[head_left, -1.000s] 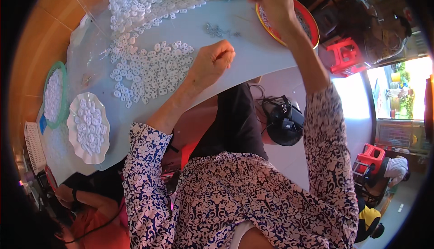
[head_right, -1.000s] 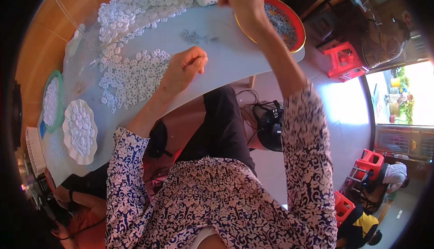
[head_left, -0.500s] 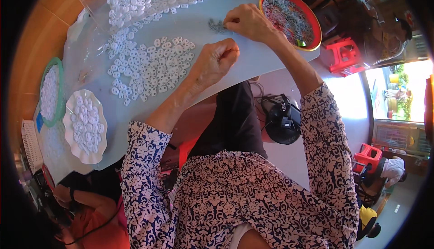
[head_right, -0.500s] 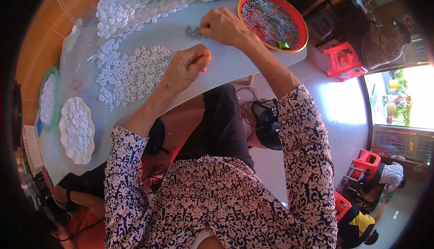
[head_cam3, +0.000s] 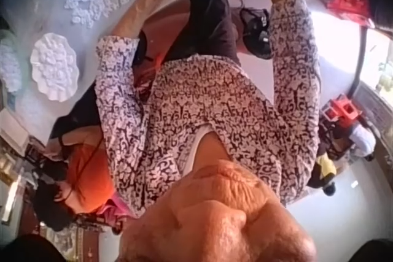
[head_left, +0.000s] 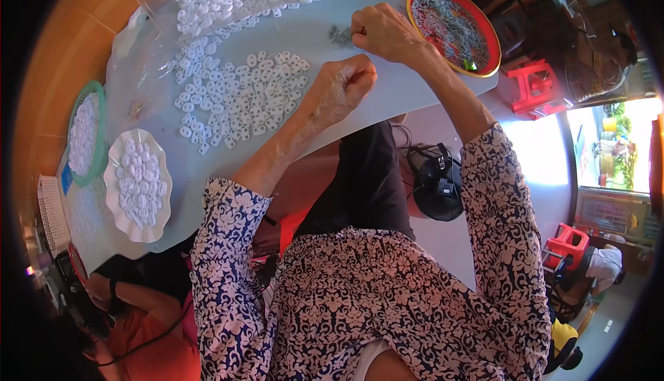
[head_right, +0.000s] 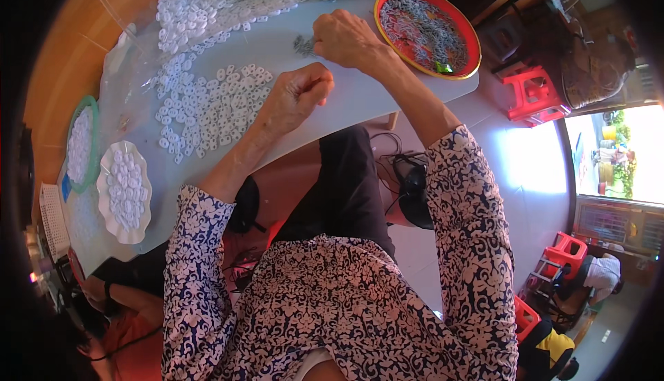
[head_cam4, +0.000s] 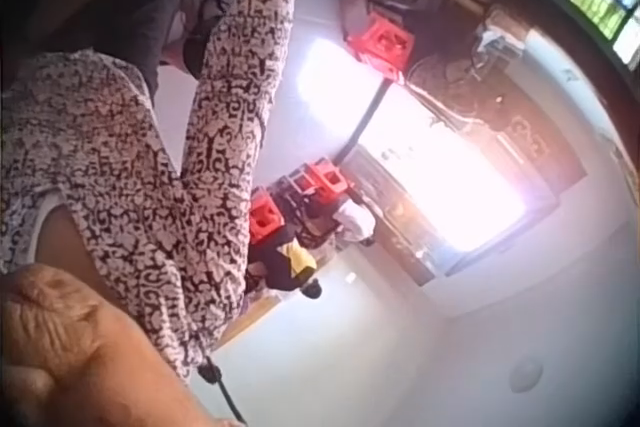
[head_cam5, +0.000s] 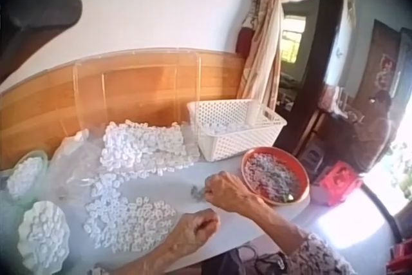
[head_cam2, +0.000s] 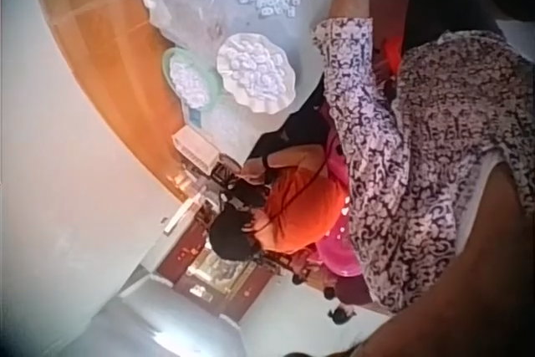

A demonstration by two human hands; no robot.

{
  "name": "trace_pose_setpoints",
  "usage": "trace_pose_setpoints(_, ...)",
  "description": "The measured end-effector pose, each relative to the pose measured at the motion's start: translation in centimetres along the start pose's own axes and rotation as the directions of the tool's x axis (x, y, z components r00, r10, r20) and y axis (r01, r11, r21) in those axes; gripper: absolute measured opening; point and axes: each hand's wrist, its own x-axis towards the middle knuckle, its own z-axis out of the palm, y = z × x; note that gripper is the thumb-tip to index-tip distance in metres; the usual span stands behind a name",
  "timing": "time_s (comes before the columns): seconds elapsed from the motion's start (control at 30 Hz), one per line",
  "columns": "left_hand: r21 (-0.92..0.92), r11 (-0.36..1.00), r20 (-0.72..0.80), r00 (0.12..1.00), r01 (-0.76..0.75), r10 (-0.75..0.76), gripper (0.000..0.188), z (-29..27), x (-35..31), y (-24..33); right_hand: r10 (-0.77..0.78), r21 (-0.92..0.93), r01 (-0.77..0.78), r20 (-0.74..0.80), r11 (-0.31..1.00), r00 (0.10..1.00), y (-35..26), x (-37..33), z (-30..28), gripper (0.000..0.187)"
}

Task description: Manually assembling small white plastic components by fitting them together at a workspace table.

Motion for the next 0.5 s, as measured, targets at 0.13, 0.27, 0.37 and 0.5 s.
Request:
trace_pose_setpoints(0.13,-0.023,1.0,-0.007,1.0,-0.015,0.015,0.013,0.1,0.0,0.0,0.006,0.197,0.024,-0.151,0.98,0.988,-0.3,-1.5,-0.3,0.013)
trace_pose_setpoints(0.27,0.054,0.991,-0.014,0.992,-0.123,0.123,0.009,-0.3,0.2,0.5,0.202,0.485,-0.028,-0.311,0.874,0.929,-0.8,-4.9,1.5,0.017)
trace_pose_setpoints(0.37,0.067,0.991,-0.021,0.993,-0.113,0.115,0.009,-0.6,0.1,1.2,0.287,0.547,-0.047,-0.363,0.836,0.886,-1.8,-6.4,2.4,0.016)
trace_pose_setpoints(0.5,0.178,0.971,-0.026,0.986,-0.16,0.167,0.01,-1.4,-0.1,1.6,0.147,0.401,0.064,-0.475,0.914,0.868,-2.4,-6.6,2.6,0.013)
